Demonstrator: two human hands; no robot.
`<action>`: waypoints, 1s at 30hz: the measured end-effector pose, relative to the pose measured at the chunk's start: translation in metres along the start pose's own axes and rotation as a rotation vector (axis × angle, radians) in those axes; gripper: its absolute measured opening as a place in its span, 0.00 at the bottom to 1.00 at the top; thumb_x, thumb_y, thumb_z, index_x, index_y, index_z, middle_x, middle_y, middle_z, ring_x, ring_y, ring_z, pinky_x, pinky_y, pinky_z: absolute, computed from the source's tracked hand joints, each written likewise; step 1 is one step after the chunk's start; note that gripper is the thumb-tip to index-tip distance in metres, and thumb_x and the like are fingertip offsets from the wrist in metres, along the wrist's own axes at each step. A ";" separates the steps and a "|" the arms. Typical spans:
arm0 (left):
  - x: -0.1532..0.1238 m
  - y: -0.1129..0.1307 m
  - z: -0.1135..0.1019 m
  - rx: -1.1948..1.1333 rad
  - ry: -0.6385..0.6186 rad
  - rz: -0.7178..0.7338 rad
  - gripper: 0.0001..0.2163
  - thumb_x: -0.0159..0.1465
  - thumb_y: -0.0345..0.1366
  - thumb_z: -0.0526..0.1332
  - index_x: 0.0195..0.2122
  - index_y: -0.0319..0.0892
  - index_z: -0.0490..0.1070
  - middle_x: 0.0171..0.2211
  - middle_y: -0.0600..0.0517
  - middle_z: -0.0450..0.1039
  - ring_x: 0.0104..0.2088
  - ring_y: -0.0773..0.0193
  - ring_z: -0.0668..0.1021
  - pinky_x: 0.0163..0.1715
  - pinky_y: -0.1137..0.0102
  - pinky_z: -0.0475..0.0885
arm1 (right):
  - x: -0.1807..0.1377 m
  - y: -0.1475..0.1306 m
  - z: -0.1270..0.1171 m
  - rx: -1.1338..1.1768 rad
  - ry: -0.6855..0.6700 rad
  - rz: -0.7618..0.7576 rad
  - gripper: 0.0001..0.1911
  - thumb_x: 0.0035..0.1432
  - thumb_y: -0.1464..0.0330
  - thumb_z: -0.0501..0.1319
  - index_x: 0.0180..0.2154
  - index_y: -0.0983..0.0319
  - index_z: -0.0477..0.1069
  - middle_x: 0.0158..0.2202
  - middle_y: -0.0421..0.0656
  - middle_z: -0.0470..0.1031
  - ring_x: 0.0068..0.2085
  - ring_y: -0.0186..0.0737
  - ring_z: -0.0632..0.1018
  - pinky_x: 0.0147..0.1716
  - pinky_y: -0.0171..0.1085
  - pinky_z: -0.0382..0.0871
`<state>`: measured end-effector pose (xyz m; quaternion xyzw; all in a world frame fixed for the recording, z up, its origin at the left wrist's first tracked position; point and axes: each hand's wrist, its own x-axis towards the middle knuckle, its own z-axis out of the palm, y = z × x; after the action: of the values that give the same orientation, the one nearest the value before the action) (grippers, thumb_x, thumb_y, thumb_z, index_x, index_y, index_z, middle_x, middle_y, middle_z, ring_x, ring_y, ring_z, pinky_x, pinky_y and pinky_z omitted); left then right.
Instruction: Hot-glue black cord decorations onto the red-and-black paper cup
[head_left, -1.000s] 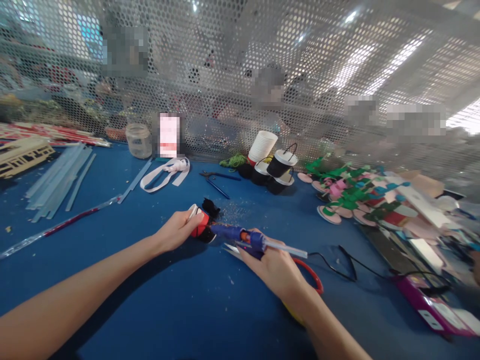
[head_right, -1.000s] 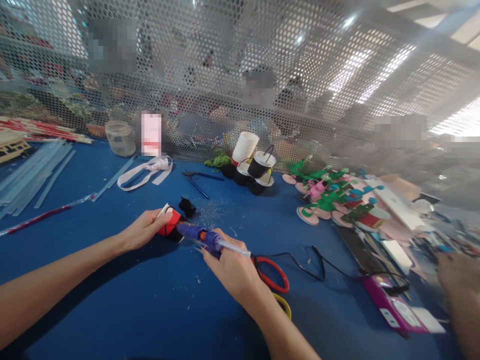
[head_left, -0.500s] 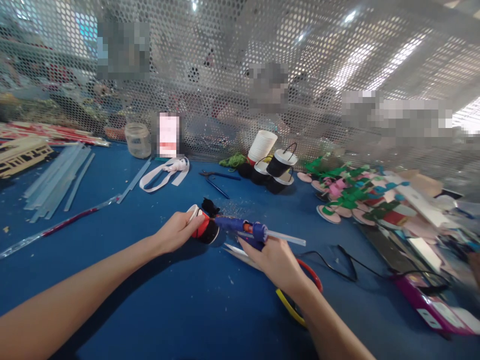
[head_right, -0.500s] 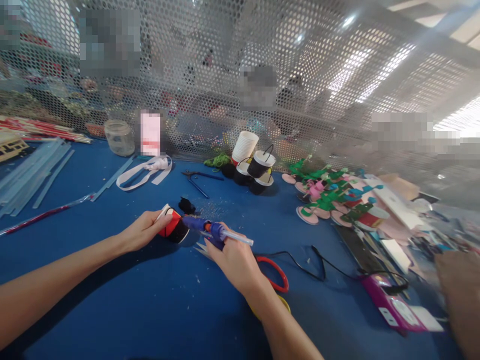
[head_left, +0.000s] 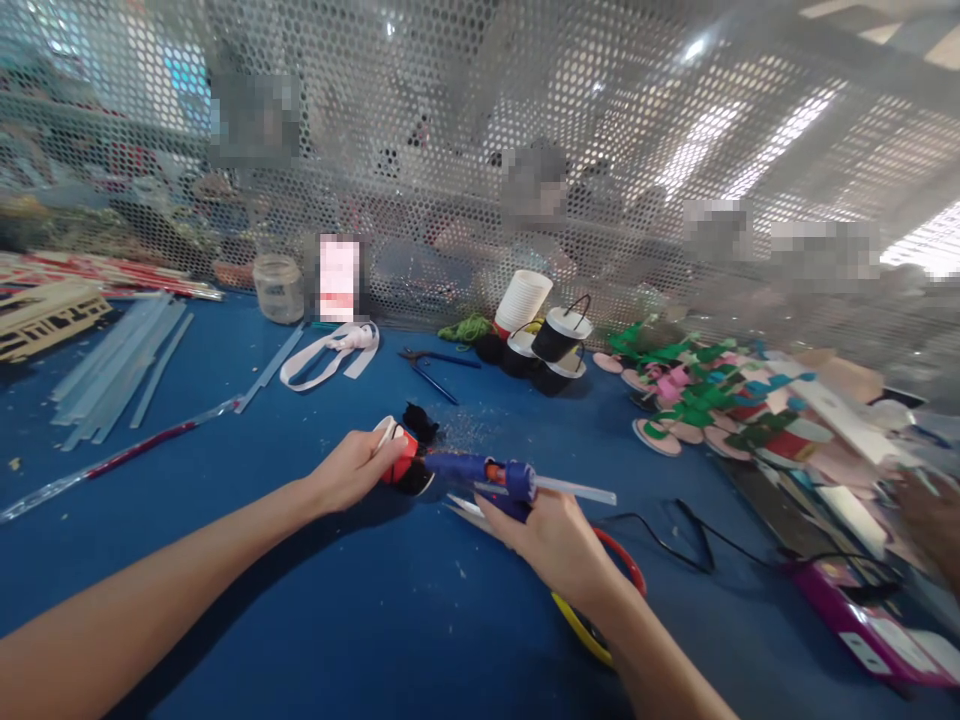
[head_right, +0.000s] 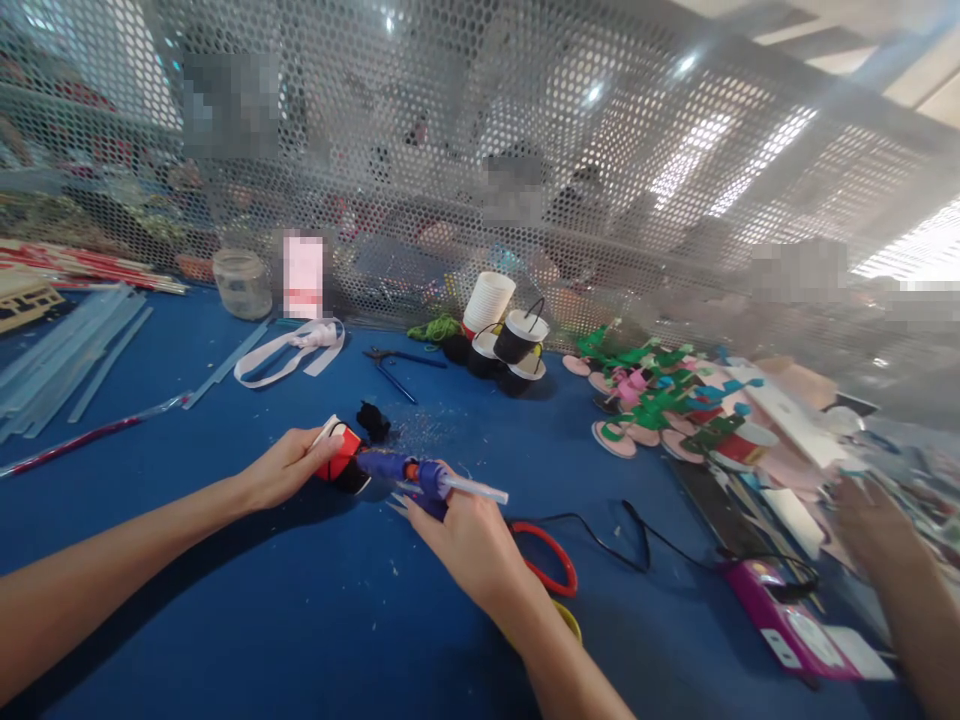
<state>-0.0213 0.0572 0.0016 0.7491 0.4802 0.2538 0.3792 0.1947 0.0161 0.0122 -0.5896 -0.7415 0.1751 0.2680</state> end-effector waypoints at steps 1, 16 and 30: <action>0.000 0.000 0.000 0.002 0.001 0.001 0.19 0.60 0.45 0.42 0.23 0.37 0.62 0.20 0.57 0.54 0.22 0.71 0.57 0.22 0.74 0.54 | 0.000 -0.001 -0.001 -0.001 0.005 -0.012 0.11 0.49 0.64 0.56 0.32 0.64 0.70 0.23 0.41 0.73 0.24 0.38 0.73 0.22 0.32 0.64; 0.000 -0.001 0.001 -0.015 0.002 -0.005 0.19 0.60 0.46 0.41 0.22 0.38 0.59 0.19 0.58 0.51 0.22 0.71 0.56 0.22 0.74 0.52 | 0.002 -0.002 0.000 -0.016 0.046 -0.065 0.09 0.50 0.66 0.55 0.32 0.63 0.69 0.24 0.41 0.73 0.24 0.37 0.73 0.24 0.32 0.64; 0.001 -0.004 0.005 -0.089 0.067 -0.058 0.18 0.60 0.46 0.42 0.23 0.38 0.60 0.21 0.56 0.55 0.23 0.71 0.57 0.22 0.74 0.55 | -0.009 -0.012 0.000 -0.075 -0.036 -0.150 0.04 0.50 0.70 0.52 0.26 0.60 0.65 0.20 0.39 0.70 0.21 0.34 0.70 0.20 0.30 0.61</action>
<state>-0.0192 0.0576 -0.0046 0.7084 0.5025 0.2888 0.4028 0.1866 0.0045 0.0173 -0.5389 -0.7942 0.1372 0.2447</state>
